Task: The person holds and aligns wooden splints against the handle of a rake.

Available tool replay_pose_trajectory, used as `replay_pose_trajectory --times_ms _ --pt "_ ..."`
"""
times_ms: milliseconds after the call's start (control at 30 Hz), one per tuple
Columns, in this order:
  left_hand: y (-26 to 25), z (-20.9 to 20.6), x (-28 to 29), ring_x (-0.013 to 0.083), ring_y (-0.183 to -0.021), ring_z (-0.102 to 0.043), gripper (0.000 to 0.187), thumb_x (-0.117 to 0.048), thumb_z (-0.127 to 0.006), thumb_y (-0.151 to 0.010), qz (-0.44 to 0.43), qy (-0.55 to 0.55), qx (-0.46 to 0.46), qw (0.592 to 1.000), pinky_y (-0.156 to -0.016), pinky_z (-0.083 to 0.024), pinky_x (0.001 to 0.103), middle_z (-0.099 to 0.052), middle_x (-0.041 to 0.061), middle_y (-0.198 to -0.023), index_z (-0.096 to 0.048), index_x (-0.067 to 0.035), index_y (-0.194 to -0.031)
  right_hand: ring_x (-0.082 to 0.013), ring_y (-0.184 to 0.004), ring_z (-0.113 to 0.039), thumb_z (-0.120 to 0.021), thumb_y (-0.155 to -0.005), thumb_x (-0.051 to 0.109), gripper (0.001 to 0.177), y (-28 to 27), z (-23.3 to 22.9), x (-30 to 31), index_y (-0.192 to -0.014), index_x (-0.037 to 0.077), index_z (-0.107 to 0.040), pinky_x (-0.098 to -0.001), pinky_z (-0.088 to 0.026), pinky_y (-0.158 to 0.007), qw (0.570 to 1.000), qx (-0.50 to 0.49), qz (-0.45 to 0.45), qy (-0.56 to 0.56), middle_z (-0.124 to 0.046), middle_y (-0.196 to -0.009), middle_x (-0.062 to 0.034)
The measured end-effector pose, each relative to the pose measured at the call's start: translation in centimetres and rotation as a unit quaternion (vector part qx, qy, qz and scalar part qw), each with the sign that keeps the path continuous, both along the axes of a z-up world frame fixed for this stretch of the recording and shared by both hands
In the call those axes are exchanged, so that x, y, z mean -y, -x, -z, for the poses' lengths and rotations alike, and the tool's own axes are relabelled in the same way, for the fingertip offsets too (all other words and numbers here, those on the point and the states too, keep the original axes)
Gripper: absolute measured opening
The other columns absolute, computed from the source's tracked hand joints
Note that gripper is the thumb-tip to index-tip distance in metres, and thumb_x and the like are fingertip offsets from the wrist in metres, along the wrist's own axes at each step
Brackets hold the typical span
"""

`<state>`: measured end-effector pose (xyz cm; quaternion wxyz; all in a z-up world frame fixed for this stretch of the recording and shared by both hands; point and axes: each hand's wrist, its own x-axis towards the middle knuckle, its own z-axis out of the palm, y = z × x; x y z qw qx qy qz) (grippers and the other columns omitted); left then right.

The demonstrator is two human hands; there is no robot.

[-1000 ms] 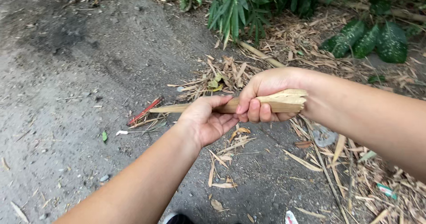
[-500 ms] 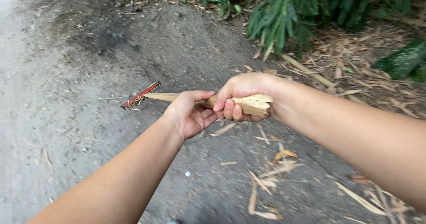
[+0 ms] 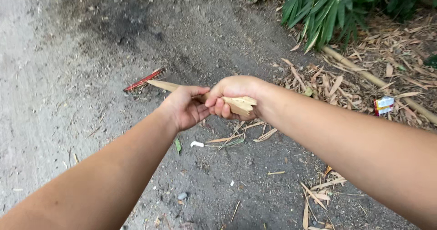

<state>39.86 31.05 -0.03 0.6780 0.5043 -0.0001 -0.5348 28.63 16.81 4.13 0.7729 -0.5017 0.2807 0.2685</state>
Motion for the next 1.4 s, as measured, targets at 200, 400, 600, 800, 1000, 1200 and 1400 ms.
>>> replay_pose_trajectory --times_ms 200,400,600,800,1000,1200,1400 --pt "-0.2 2.2 -0.5 0.0259 -0.094 -0.071 0.022 -0.012 -0.053 -0.098 0.011 -0.056 0.011 0.998 -0.09 -0.061 0.038 -0.068 0.018 -0.108 -0.06 0.005 -0.11 -0.0033 -0.044 -0.051 -0.064 -0.089 0.011 0.013 -0.3 2.2 -2.0 -0.085 0.01 -0.052 -0.0163 -0.043 -0.034 0.997 -0.034 0.023 0.059 -0.054 -0.059 0.0036" --pt "2.6 3.7 1.7 0.0279 -0.098 -0.072 0.021 -0.013 -0.052 -0.1 0.041 -0.062 -0.01 0.997 -0.095 -0.062 0.041 -0.067 0.017 -0.109 -0.06 0.003 -0.11 -0.002 -0.046 -0.051 -0.064 -0.091 0.011 0.013 3.3 3.1 0.4 -0.088 0.012 -0.052 -0.0151 -0.043 -0.036 0.997 -0.059 0.054 -0.004 -0.052 -0.062 0.004" --pt "8.4 4.1 3.5 0.0267 -0.1 -0.071 0.02 -0.017 -0.055 -0.101 0.087 -0.057 -0.032 0.994 -0.096 -0.06 0.041 -0.068 0.016 -0.112 -0.06 -0.001 -0.111 -0.0016 -0.048 -0.052 -0.063 -0.093 0.01 0.011 10.1 2.7 2.3 -0.093 0.007 -0.052 -0.0139 -0.042 -0.036 0.991 -0.082 0.095 -0.052 -0.053 -0.067 0.0013" --pt "15.9 1.6 3.6 0.0262 -0.105 -0.071 0.023 -0.02 -0.056 -0.099 0.115 -0.039 -0.051 0.991 -0.103 -0.056 0.042 -0.069 0.015 -0.117 -0.064 -0.006 -0.115 -0.0008 -0.044 -0.048 -0.065 -0.092 0.014 0.016 17.9 0.6 3.7 -0.087 0.002 -0.057 -0.0144 -0.042 -0.035 0.992 -0.105 0.048 -0.056 -0.051 -0.061 0.0045" --pt "22.2 0.1 3.0 0.0255 -0.108 -0.068 0.021 -0.017 -0.061 -0.098 0.108 0.026 -0.082 0.99 -0.106 -0.054 0.042 -0.068 0.014 -0.115 -0.066 -0.004 -0.113 -0.0008 -0.043 -0.047 -0.064 -0.091 0.01 0.012 24.2 -2.4 3.7 -0.085 0.002 -0.058 -0.0147 -0.04 -0.034 0.995 -0.097 0.0 0.02 -0.054 -0.06 0.0053" --pt "23.5 -0.6 2.6 0.025 -0.107 -0.067 0.02 -0.014 -0.06 -0.097 0.063 0.049 -0.075 0.994 -0.103 -0.055 0.041 -0.067 0.014 -0.113 -0.065 -0.001 -0.111 -0.0045 -0.041 -0.049 -0.065 -0.087 0.003 0.005 25.5 -5.1 1.9 -0.086 -0.001 -0.062 -0.0164 -0.041 -0.035 0.992 -0.052 0.037 0.105 -0.058 -0.061 -0.0001" --pt "21.1 -1.7 2.0 0.0251 -0.103 -0.067 0.021 -0.017 -0.061 -0.097 0.041 0.063 -0.052 0.996 -0.1 -0.056 0.039 -0.066 0.015 -0.11 -0.063 0.0 -0.11 -0.0056 -0.042 -0.052 -0.066 -0.087 0.004 0.007 22.4 -6.7 0.5 -0.083 0.0 -0.062 -0.0178 -0.043 -0.035 0.987 -0.041 0.036 0.15 -0.06 -0.061 -0.0019"
